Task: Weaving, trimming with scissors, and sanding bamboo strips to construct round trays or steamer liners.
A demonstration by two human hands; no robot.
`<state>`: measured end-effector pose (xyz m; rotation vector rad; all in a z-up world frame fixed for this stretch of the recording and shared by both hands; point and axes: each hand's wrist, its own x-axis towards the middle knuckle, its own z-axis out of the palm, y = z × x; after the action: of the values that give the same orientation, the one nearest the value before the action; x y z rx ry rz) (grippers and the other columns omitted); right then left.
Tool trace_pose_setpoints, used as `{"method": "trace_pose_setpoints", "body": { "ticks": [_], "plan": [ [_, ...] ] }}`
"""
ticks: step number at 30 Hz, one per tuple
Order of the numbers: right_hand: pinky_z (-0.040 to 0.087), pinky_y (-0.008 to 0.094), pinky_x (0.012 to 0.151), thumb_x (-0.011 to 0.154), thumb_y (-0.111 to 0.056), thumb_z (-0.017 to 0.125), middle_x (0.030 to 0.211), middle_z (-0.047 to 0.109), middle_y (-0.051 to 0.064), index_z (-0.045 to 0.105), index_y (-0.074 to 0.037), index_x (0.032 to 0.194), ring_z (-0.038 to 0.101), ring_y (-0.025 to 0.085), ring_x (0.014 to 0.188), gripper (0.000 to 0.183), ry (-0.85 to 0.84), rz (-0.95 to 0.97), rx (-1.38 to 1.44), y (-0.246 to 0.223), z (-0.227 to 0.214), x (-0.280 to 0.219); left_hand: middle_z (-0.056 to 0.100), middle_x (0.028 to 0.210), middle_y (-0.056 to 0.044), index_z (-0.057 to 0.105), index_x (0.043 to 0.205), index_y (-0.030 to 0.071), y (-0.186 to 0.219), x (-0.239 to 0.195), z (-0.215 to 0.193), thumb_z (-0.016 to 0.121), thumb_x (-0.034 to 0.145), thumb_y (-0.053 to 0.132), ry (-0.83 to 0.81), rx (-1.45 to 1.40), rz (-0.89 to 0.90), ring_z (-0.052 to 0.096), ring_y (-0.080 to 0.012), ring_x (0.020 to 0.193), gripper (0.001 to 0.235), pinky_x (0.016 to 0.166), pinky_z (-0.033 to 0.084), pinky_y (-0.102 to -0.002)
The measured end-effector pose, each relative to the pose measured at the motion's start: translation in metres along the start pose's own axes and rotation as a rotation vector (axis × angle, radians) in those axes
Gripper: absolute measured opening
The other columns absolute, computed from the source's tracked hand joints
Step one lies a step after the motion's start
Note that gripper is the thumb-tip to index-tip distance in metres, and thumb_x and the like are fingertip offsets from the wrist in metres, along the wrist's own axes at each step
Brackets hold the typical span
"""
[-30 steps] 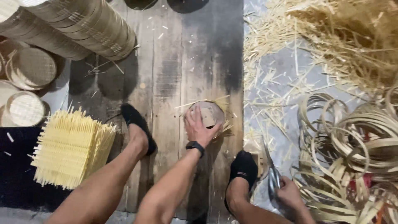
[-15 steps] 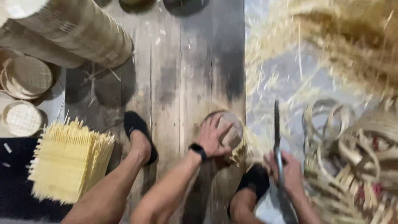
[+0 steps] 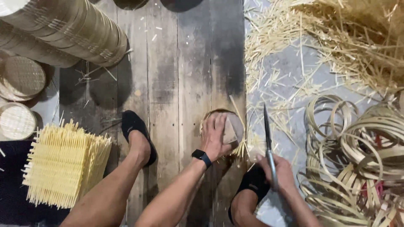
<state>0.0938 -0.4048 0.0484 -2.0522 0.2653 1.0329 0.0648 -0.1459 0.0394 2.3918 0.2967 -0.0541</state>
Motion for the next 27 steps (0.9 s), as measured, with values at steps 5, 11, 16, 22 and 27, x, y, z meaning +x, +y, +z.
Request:
{"method": "trace_pose_setpoints", "body": {
  "ticks": [5,11,16,22,27],
  "plan": [
    [0.053,0.05,0.069,0.078,-0.055,0.071,0.086,0.062,0.019,0.066,0.001,0.095,0.063,0.038,0.082,0.058,0.398,-0.49,-0.801,0.038,-0.01,0.036,0.026,0.152,-0.034,0.021,0.156,-0.001,0.022,-0.005,0.022,0.092,0.063,0.032,0.26,-0.184,-0.151,0.029,-0.0533,0.139,0.121,0.114,0.03,-0.06],
    [0.054,0.048,0.086,0.074,-0.046,0.076,0.097,0.063,0.02,0.064,0.001,0.095,0.063,0.038,0.098,0.053,0.447,-0.488,-0.901,-0.008,-0.003,0.056,0.024,0.157,-0.036,0.02,0.159,-0.002,0.023,-0.009,0.035,0.085,0.071,0.035,0.212,-0.105,-0.153,0.029,-0.0535,0.145,0.115,0.119,0.031,-0.055],
    [0.054,0.05,0.08,0.084,-0.038,0.071,0.098,0.066,0.017,0.068,-0.005,0.095,0.066,0.036,0.096,0.035,0.357,-0.456,-0.953,0.02,-0.03,0.081,0.024,0.156,-0.039,0.016,0.156,-0.009,0.035,-0.006,0.031,0.08,0.071,0.032,0.273,-0.148,-0.205,0.029,-0.0553,0.143,0.114,0.118,0.029,-0.056],
    [0.055,0.046,0.085,0.072,-0.048,0.074,0.091,0.066,0.02,0.067,0.0,0.09,0.066,0.036,0.091,0.052,0.398,-0.53,-1.063,-0.019,-0.027,0.073,0.035,0.151,-0.039,0.019,0.155,-0.011,0.029,-0.005,0.027,0.078,0.071,0.029,0.184,-0.093,-0.185,0.037,-0.0539,0.139,0.11,0.118,0.032,-0.055],
    [0.055,0.049,0.084,0.084,-0.038,0.065,0.097,0.068,0.018,0.071,-0.007,0.096,0.067,0.036,0.095,0.034,0.281,-0.486,-0.992,0.02,-0.046,0.097,0.04,0.151,-0.034,0.022,0.157,-0.008,0.013,-0.001,0.02,0.078,0.068,0.025,0.082,-0.076,-0.118,0.041,-0.05,0.138,0.11,0.117,0.034,-0.052]
  ]
}}
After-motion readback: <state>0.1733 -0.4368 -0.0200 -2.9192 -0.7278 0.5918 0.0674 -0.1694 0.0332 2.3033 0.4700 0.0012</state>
